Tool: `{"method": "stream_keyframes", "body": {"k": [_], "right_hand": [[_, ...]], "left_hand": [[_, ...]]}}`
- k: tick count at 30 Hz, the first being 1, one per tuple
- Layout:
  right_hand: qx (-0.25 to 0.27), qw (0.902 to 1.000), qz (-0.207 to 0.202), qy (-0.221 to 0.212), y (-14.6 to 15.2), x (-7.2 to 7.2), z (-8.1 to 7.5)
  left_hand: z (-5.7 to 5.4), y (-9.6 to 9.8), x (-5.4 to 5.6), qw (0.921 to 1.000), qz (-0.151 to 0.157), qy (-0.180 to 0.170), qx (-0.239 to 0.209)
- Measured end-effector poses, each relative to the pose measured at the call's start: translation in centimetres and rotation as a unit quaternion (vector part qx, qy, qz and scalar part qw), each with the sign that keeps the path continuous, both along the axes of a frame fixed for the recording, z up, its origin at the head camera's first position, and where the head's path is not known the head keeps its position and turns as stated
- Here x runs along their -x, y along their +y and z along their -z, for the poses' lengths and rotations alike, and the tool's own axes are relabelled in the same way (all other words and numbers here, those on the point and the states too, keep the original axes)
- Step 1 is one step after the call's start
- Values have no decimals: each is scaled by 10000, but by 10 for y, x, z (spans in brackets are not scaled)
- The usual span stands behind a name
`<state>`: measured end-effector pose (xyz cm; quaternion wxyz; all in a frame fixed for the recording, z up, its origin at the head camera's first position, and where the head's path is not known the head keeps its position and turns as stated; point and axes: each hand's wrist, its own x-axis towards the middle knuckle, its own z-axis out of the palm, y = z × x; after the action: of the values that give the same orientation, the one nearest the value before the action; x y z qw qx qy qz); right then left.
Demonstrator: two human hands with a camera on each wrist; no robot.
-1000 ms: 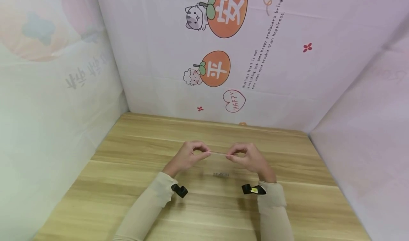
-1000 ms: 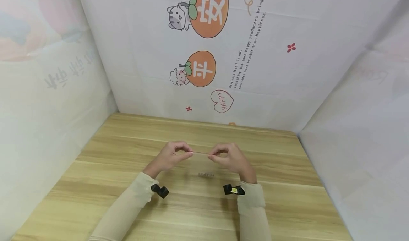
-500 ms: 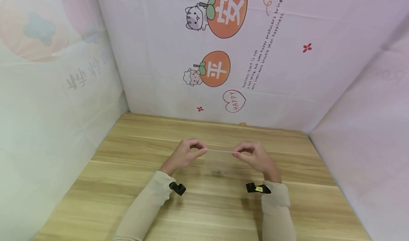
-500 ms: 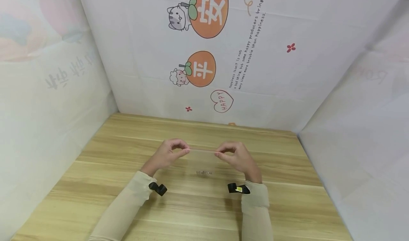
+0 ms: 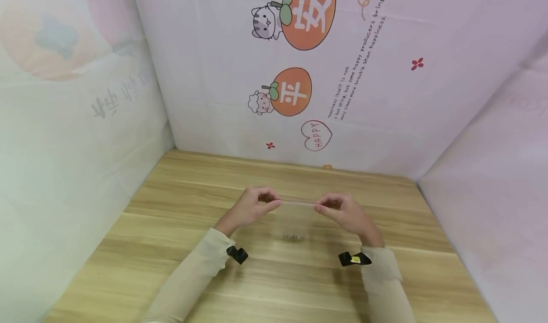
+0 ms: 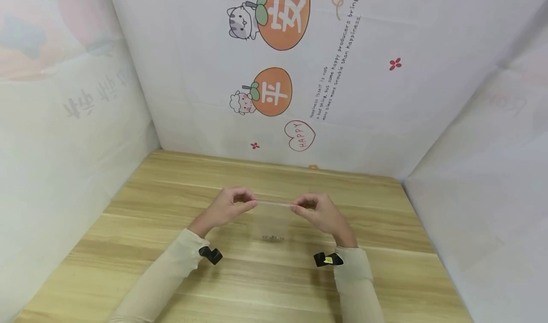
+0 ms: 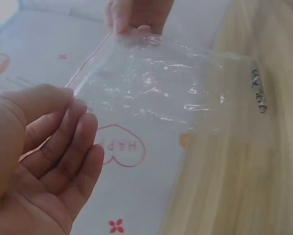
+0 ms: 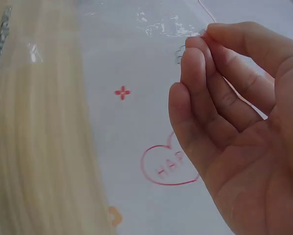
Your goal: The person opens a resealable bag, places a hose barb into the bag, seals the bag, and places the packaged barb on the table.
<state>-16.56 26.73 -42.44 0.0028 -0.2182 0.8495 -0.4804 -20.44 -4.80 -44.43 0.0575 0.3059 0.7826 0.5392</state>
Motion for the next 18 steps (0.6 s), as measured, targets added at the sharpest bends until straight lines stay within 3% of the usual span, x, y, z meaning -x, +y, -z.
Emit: {"method": "stream_keyframes", "body": {"k": [7,18], "right_hand": [[-324,9956,593,-644,2,25,20],[-577,9882,1114,-883,-7,56,30]], "left_hand": [[16,11,21,9995,-279,7,174],[29,17,57,9969,-568,-80,538]]}}
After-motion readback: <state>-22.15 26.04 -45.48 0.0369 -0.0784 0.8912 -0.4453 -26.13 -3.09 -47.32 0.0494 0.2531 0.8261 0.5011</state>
